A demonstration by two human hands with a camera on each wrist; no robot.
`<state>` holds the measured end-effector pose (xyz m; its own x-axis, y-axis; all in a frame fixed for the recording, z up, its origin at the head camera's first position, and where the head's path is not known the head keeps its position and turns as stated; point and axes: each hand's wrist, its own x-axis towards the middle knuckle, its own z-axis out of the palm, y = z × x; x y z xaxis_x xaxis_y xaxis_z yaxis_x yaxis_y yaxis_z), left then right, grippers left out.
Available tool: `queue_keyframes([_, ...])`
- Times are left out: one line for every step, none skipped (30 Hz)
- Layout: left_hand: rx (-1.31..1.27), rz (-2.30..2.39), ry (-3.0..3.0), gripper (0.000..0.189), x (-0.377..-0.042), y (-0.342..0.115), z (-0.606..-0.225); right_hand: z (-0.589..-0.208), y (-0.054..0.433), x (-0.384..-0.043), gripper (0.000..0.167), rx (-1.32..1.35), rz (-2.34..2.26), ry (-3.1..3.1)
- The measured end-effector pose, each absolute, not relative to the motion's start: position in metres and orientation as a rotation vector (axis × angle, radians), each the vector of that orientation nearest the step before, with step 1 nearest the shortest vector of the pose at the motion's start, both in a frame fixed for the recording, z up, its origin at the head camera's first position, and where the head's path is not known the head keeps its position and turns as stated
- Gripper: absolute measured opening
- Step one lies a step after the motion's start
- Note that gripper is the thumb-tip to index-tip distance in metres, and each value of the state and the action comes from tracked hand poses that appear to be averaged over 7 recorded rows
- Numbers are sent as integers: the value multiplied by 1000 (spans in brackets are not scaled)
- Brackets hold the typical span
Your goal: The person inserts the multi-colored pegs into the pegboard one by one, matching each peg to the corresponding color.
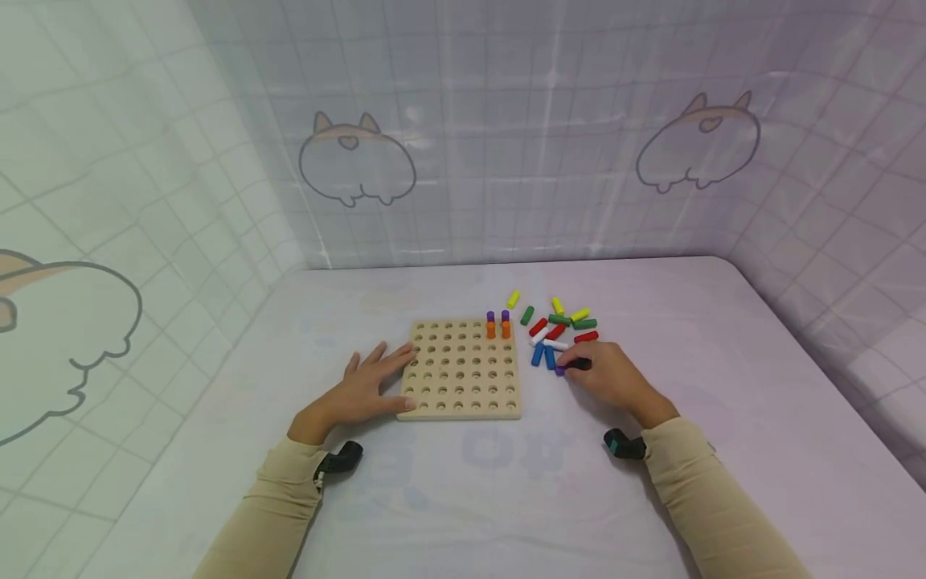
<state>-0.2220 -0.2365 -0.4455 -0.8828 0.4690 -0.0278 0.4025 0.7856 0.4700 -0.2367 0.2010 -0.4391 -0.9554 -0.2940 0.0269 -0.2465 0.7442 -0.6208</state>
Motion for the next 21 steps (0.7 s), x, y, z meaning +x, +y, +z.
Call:
queue_keyframes([693, 691, 2834, 94, -222, -236, -445, -439, 202, -237, 16, -453, -1005, 2868])
queue_keyframes([694, 690, 2836, 94, -222, -236, -445, -440, 202, -237, 16, -450, -1011, 2871])
queue_keyframes([689, 686, 2837, 94, -222, -236, -445, -440, 203, -237, 16, -451, -1017, 2872])
queue_keyframes([691, 685, 2838, 94, -222, -236, -445, -440, 203, -237, 15, -444, -1025, 2875])
queue_keyframes([687, 682, 2839, 95, -222, -236, -445, -440, 204, -237, 15, -448, -1031, 2877])
queue_keyframes([684, 680, 2839, 95, -222, -237, -445, -441, 204, -237, 15, -444, -1036, 2879])
queue_keyframes([685, 678, 2840, 95, -223, -237, -446, -441, 205, -237, 15, -431, -1043, 2880])
queue_keyframes([685, 679, 2841, 95, -223, -237, -447, -441, 205, -237, 15, -417, -1051, 2880])
queue_keyframes([683, 681, 2841, 95, -223, -237, -447, -441, 206, -237, 16, -407, -1065, 2875])
queue_keyframes([683, 679, 2841, 95, -223, -238, -448, -441, 206, -237, 16, -402, -1077, 2873])
queue_keyframes([682, 676, 2841, 95, -223, -238, -448, -441, 207, -237, 16, -398, -1096, 2867])
queue_keyframes([679, 676, 2841, 95, -223, -238, -448, -441, 207, -237, 16, -391, -1119, 2862])
queue_keyframes([676, 674, 2841, 95, -223, -238, -449, -440, 207, -238, 16, -392, -1148, 2857])
queue_keyframes([674, 672, 2841, 95, -222, -238, -449, -440, 207, -238, 16, -404, -1170, 2855])
queue_keyframes([674, 673, 2840, 95, -222, -238, -449, -439, 208, -238, 16, -407, -1192, 2852])
queue_keyframes([672, 671, 2840, 95, -222, -238, -448, -439, 208, -238, 15, -408, -1206, 2854])
queue_keyframes([677, 676, 2841, 95, -222, -238, -448, -439, 208, -238, 15, -406, -1221, 2855])
queue_keyframes([677, 678, 2840, 95, -222, -237, -447, -439, 208, -238, 15, -404, -1225, 2860])
queue_keyframes([681, 684, 2840, 94, -222, -237, -447, -439, 208, -238, 15, -395, -1226, 2862])
queue_keyframes([684, 690, 2839, 94, -222, -236, -446, -440, 209, -238, 15, -394, -1222, 2863])
queue_keyframes([690, 694, 2838, 94, -222, -236, -446, -440, 209, -239, 15, -383, -1222, 2861])
